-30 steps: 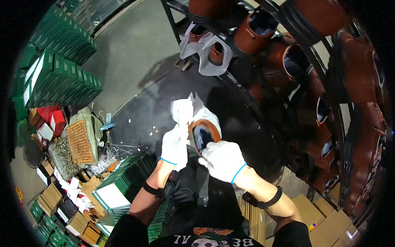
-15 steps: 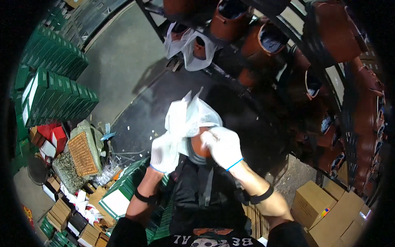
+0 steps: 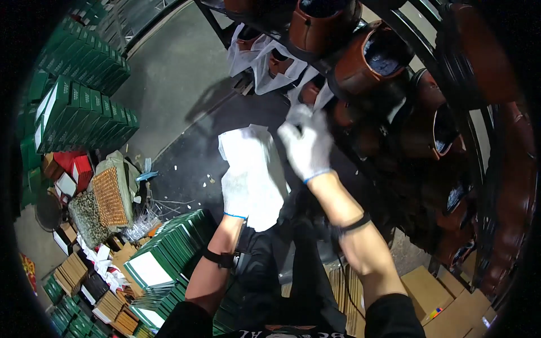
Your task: The worker is individually wrapping shoes in protective bags and then placing the shoes into branded boxes.
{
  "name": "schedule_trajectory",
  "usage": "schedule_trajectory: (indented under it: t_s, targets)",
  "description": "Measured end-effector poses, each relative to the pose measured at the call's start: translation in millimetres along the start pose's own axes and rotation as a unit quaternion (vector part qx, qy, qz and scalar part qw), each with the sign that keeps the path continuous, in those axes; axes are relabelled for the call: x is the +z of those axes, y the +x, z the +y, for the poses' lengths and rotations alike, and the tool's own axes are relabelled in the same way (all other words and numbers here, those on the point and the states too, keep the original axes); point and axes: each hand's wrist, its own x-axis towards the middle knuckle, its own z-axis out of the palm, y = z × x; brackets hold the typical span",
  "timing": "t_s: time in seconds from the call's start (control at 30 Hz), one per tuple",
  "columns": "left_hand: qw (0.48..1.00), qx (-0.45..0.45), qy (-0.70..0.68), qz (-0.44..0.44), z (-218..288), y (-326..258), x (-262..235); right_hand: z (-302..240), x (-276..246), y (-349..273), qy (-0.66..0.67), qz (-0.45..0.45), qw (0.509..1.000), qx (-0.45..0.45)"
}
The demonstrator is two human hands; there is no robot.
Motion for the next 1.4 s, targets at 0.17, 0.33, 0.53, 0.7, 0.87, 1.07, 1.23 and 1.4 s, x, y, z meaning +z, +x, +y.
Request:
schedule_trajectory:
  t_s: [0.17, 0.33, 0.53, 0.7, 0.87, 1.07, 1.23, 1.4]
  targets:
    - [0.921, 0.261, 0.269, -0.104, 20, -9, 16, 34, -40, -85, -0.018, -0.275, 0.950, 0.144]
    - [0.998, 0.039, 0.035, -0.033, 11, -51, 3, 53, -91, -50, -0.184, -0.166, 0.967, 0.065]
    - [0.995, -0.065, -0.049, -0.065, 11, -82, 63, 133, -86, 63, -0.326, -0.170, 0.915, 0.169]
    - [0.990, 0.001, 0.141, 0.004, -37, -90, 34, 23, -176, -77, 0.031, -0.189, 0.969, 0.155]
    - [0.974, 0.073, 0.211, -0.038, -52, -98, 27, -73, -228, -152, 0.426, -0.004, 0.739, 0.522]
    - [0.985, 0.117, 0.037, -0.119, -11, -116, 1, -26, -165, -157, -0.046, -0.429, 0.889, -0.152]
    - [0.907, 0.236, 0.302, -0.173, 29, -113, 0, -31, -168, -170, -0.042, -0.489, 0.851, -0.185]
    - [0.912, 0.297, 0.232, -0.163, 39, -123, -14, -20, -165, -177, 0.036, -0.292, 0.948, 0.118]
